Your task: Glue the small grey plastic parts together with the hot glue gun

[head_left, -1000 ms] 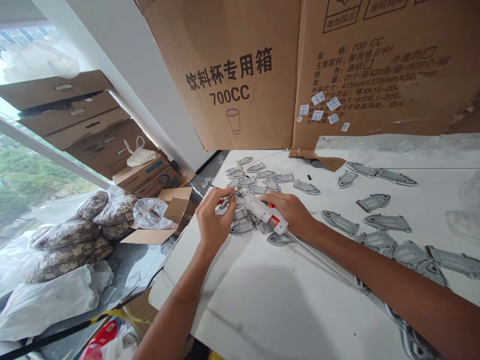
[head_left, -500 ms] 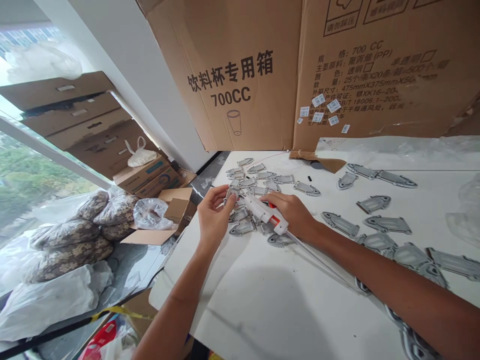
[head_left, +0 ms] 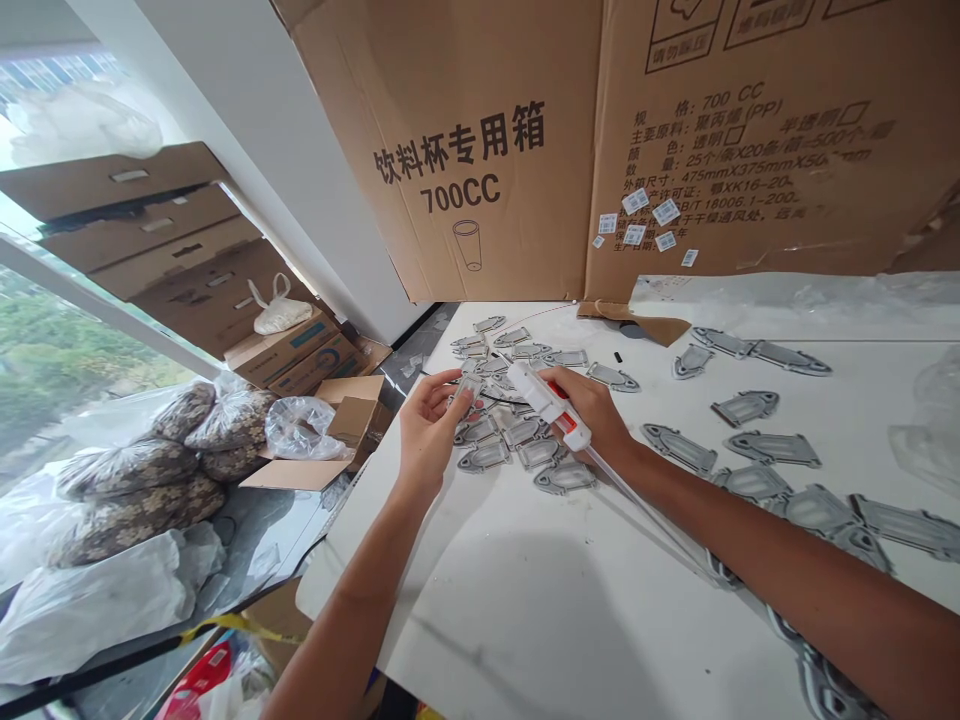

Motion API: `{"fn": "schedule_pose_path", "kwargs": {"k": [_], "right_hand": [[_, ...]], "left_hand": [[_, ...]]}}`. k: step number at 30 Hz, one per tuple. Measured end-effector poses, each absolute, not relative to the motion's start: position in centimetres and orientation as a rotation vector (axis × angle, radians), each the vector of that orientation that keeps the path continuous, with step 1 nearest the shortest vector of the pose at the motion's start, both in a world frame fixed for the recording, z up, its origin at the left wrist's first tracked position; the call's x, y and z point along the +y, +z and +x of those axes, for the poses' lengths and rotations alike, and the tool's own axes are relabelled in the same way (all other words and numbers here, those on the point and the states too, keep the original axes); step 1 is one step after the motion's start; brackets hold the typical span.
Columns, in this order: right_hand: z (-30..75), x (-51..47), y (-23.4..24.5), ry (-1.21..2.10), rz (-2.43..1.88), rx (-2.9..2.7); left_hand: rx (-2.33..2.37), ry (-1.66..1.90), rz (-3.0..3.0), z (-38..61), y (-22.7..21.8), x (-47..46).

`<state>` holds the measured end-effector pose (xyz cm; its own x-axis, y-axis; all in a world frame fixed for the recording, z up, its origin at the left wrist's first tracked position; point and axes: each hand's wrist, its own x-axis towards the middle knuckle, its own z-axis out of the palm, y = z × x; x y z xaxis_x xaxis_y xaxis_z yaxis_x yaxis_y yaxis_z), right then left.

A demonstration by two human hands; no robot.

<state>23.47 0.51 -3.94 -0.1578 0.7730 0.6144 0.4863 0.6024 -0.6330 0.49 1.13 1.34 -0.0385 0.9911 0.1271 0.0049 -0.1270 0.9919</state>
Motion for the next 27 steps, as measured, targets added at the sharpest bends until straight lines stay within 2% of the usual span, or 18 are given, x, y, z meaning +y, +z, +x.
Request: {"fn": "schedule_pose_path", "kwargs": {"k": [9,18,27], "right_hand": [[23.3,0.3,-3.7,0.393,-0.996,-1.814],[23.2,1.1,-4.2,0.277,-0.84,-1.807],[22.8,0.8,-3.8,0.407,-0.807,-1.818]], "left_hand": [[1.183,1.285,1.307,0.8,1.4,0.9],[1.079,1.03,1.404,1.7,0.9,0.2],[1.019,0.951,1.425,2.1,0.0,0.0]]}}
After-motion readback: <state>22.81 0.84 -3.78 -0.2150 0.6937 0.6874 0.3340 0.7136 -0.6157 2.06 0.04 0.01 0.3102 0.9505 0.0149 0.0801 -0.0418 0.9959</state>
